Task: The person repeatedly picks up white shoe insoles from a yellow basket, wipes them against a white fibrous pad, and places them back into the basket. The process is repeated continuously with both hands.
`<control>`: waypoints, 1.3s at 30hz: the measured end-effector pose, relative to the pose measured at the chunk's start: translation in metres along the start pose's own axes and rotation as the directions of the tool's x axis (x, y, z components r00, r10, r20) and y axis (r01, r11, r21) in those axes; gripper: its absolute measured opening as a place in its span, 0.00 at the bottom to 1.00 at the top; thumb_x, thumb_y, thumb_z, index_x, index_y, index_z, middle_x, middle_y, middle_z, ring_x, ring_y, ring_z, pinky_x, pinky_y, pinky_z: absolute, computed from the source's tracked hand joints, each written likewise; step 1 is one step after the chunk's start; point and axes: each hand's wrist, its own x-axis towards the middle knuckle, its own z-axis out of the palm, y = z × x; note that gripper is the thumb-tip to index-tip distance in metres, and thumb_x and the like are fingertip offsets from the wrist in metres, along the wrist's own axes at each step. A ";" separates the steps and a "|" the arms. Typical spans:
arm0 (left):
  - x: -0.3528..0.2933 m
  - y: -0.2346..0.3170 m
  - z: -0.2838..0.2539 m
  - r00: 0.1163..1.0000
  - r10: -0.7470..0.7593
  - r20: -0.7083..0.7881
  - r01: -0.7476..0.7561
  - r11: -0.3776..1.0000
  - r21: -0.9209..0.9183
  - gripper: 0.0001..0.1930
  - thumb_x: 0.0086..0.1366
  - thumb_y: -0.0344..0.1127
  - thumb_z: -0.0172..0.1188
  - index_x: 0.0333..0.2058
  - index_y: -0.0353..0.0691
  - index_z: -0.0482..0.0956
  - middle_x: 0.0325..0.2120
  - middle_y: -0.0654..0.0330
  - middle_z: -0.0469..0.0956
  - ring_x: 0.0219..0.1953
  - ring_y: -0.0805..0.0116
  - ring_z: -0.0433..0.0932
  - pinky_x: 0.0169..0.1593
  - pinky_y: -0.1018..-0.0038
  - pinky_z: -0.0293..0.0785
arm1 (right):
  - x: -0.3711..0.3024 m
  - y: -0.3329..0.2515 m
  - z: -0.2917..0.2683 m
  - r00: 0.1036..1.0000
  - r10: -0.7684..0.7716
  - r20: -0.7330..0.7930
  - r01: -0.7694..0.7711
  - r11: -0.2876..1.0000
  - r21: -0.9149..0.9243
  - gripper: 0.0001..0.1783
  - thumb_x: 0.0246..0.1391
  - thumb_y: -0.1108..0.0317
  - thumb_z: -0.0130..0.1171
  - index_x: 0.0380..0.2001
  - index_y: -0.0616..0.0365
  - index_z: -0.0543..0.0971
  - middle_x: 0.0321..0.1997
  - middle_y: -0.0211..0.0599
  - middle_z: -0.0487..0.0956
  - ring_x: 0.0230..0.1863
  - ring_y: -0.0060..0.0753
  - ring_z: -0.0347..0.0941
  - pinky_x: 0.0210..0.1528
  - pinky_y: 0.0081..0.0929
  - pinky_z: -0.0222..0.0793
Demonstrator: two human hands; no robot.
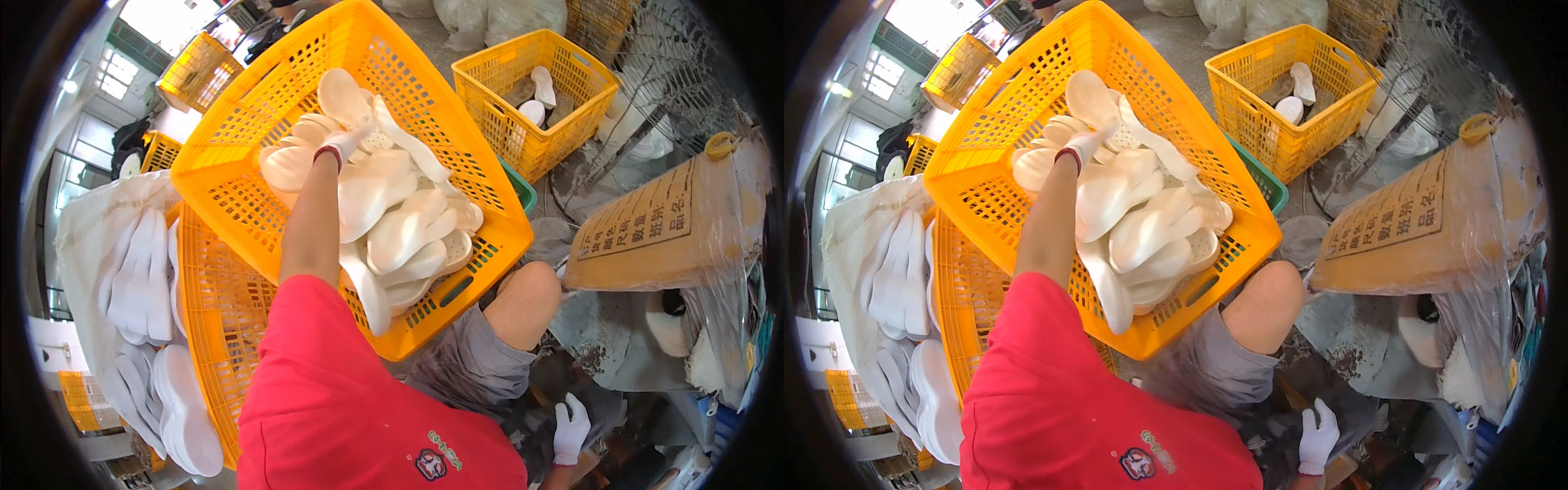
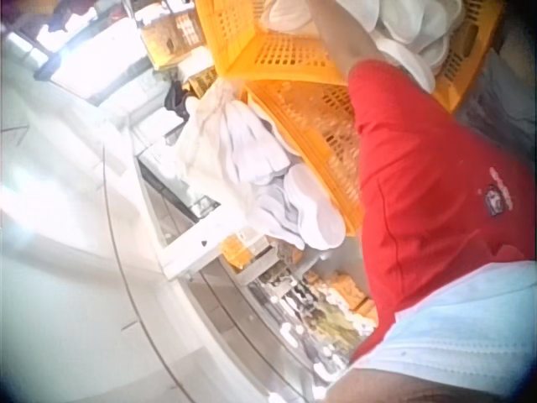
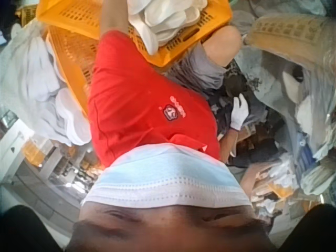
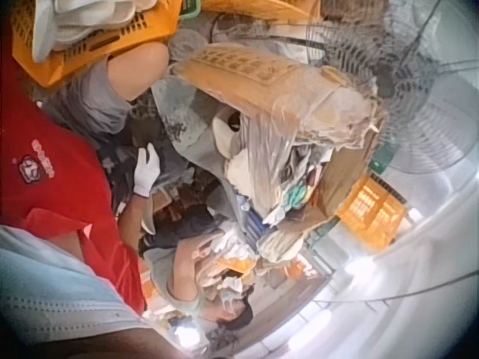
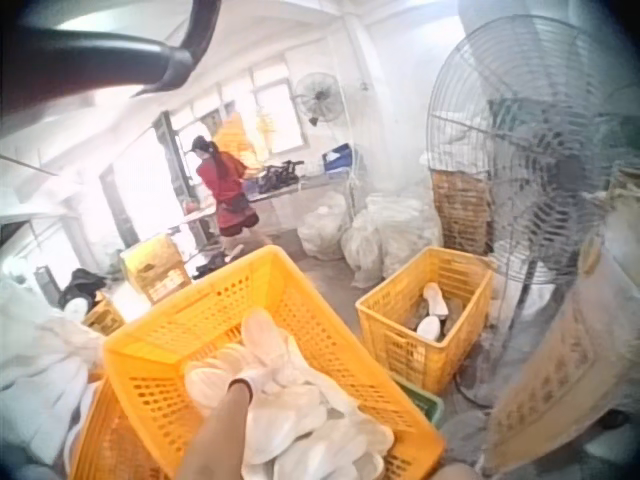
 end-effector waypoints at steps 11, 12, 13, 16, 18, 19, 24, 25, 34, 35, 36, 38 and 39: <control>-0.184 0.003 0.037 0.973 0.228 0.031 -0.195 0.749 0.633 0.38 0.62 0.47 0.68 0.67 0.33 0.72 0.55 0.33 0.84 0.58 0.36 0.85 0.64 0.51 0.80 | -0.019 -0.007 0.000 0.997 -0.043 -0.069 0.042 0.999 -0.016 0.21 0.66 0.69 0.67 0.58 0.69 0.86 0.59 0.54 0.88 0.61 0.52 0.84 0.68 0.42 0.76; -0.193 0.006 0.029 0.973 0.229 0.037 -0.206 0.780 0.591 0.33 0.62 0.45 0.67 0.62 0.31 0.77 0.50 0.34 0.86 0.55 0.38 0.87 0.63 0.55 0.82 | -0.014 -0.009 0.002 0.998 -0.032 -0.055 0.032 0.999 -0.009 0.21 0.66 0.69 0.67 0.58 0.69 0.86 0.59 0.54 0.88 0.61 0.52 0.84 0.68 0.42 0.76; -0.200 0.006 0.024 0.950 0.308 0.039 -0.270 0.755 0.597 0.29 0.63 0.43 0.65 0.59 0.32 0.80 0.47 0.35 0.87 0.52 0.37 0.87 0.61 0.55 0.82 | -0.010 -0.011 0.003 0.996 -0.082 -0.042 0.082 0.997 0.009 0.20 0.66 0.70 0.67 0.58 0.69 0.86 0.58 0.54 0.88 0.61 0.51 0.84 0.67 0.42 0.77; -0.183 -0.003 0.014 0.862 0.404 0.307 -0.478 0.445 0.757 0.13 0.68 0.34 0.59 0.46 0.33 0.87 0.42 0.41 0.90 0.47 0.47 0.90 0.57 0.61 0.84 | 0.000 -0.027 0.006 0.980 -0.197 -0.025 0.198 0.976 0.094 0.19 0.67 0.71 0.67 0.56 0.70 0.86 0.56 0.53 0.89 0.58 0.52 0.85 0.65 0.42 0.77; -0.148 -0.031 0.003 0.925 0.350 0.149 -0.380 0.844 0.379 0.13 0.72 0.34 0.58 0.44 0.35 0.89 0.44 0.49 0.90 0.48 0.57 0.89 0.57 0.62 0.83 | 0.003 -0.045 0.008 0.975 -0.220 -0.024 0.222 0.970 0.104 0.18 0.67 0.70 0.67 0.56 0.67 0.86 0.56 0.52 0.88 0.58 0.53 0.84 0.64 0.41 0.77; -0.127 -0.049 -0.005 0.927 0.318 0.197 -0.335 0.940 0.058 0.14 0.73 0.36 0.59 0.47 0.35 0.89 0.45 0.53 0.90 0.48 0.59 0.88 0.57 0.63 0.83 | 0.003 -0.055 0.009 0.975 -0.217 -0.038 0.220 0.968 0.120 0.18 0.67 0.70 0.68 0.56 0.67 0.86 0.56 0.52 0.88 0.58 0.52 0.84 0.64 0.41 0.77; -0.091 -0.100 -0.027 0.942 0.217 0.255 0.107 0.525 -0.844 0.16 0.73 0.35 0.60 0.53 0.33 0.86 0.45 0.57 0.89 0.49 0.60 0.88 0.57 0.64 0.84 | -0.013 -0.116 0.012 0.925 -0.360 -0.124 0.381 0.882 0.277 0.18 0.65 0.74 0.70 0.57 0.67 0.87 0.58 0.49 0.88 0.60 0.46 0.85 0.66 0.37 0.77; -0.111 -0.090 -0.019 0.950 0.258 0.174 0.052 0.418 -0.907 0.16 0.73 0.35 0.60 0.53 0.32 0.85 0.45 0.56 0.89 0.50 0.60 0.88 0.58 0.64 0.85 | -0.017 -0.129 0.014 0.912 -0.394 -0.114 0.409 0.864 0.293 0.18 0.64 0.74 0.70 0.56 0.67 0.87 0.58 0.50 0.88 0.60 0.46 0.85 0.67 0.36 0.77; -0.451 0.082 0.256 0.742 0.632 0.224 -0.088 0.422 -0.902 0.27 0.73 0.36 0.71 0.67 0.37 0.76 0.59 0.57 0.82 0.63 0.65 0.78 0.67 0.64 0.76 | -0.041 -0.144 -0.038 0.993 -0.016 -0.121 0.109 0.555 0.825 0.33 0.73 0.63 0.59 0.73 0.73 0.71 0.70 0.53 0.79 0.67 0.46 0.79 0.67 0.41 0.78; -0.468 0.086 0.291 0.594 0.646 0.479 0.228 0.436 -0.871 0.29 0.72 0.37 0.73 0.68 0.40 0.75 0.59 0.59 0.81 0.62 0.68 0.78 0.65 0.65 0.77 | -0.046 -0.133 -0.055 0.990 0.104 -0.094 0.029 0.503 0.864 0.32 0.73 0.63 0.59 0.72 0.74 0.72 0.70 0.52 0.80 0.68 0.46 0.79 0.66 0.41 0.80; -0.463 0.088 0.319 0.380 0.646 0.662 0.488 0.467 -0.737 0.25 0.76 0.41 0.71 0.67 0.42 0.76 0.59 0.67 0.79 0.58 0.72 0.77 0.64 0.64 0.78 | -0.057 -0.120 -0.075 0.958 0.247 -0.145 -0.009 0.529 0.849 0.31 0.71 0.65 0.60 0.71 0.73 0.74 0.68 0.51 0.81 0.65 0.46 0.82 0.64 0.41 0.81; -0.458 0.110 0.373 0.273 0.505 0.818 0.830 0.307 -0.466 0.24 0.77 0.46 0.69 0.67 0.47 0.77 0.61 0.64 0.82 0.61 0.65 0.81 0.63 0.62 0.81 | -0.077 -0.098 -0.097 0.936 0.275 -0.221 0.017 0.590 0.807 0.28 0.69 0.68 0.61 0.68 0.74 0.76 0.65 0.51 0.83 0.62 0.42 0.81 0.66 0.40 0.78; -0.460 0.127 0.395 0.264 0.597 0.757 0.835 0.252 -0.490 0.23 0.78 0.47 0.67 0.65 0.45 0.78 0.60 0.58 0.84 0.61 0.59 0.83 0.64 0.58 0.82 | -0.089 -0.090 -0.102 0.872 0.418 -0.253 -0.054 0.598 0.800 0.27 0.68 0.69 0.62 0.66 0.75 0.77 0.63 0.51 0.83 0.61 0.41 0.81 0.66 0.40 0.77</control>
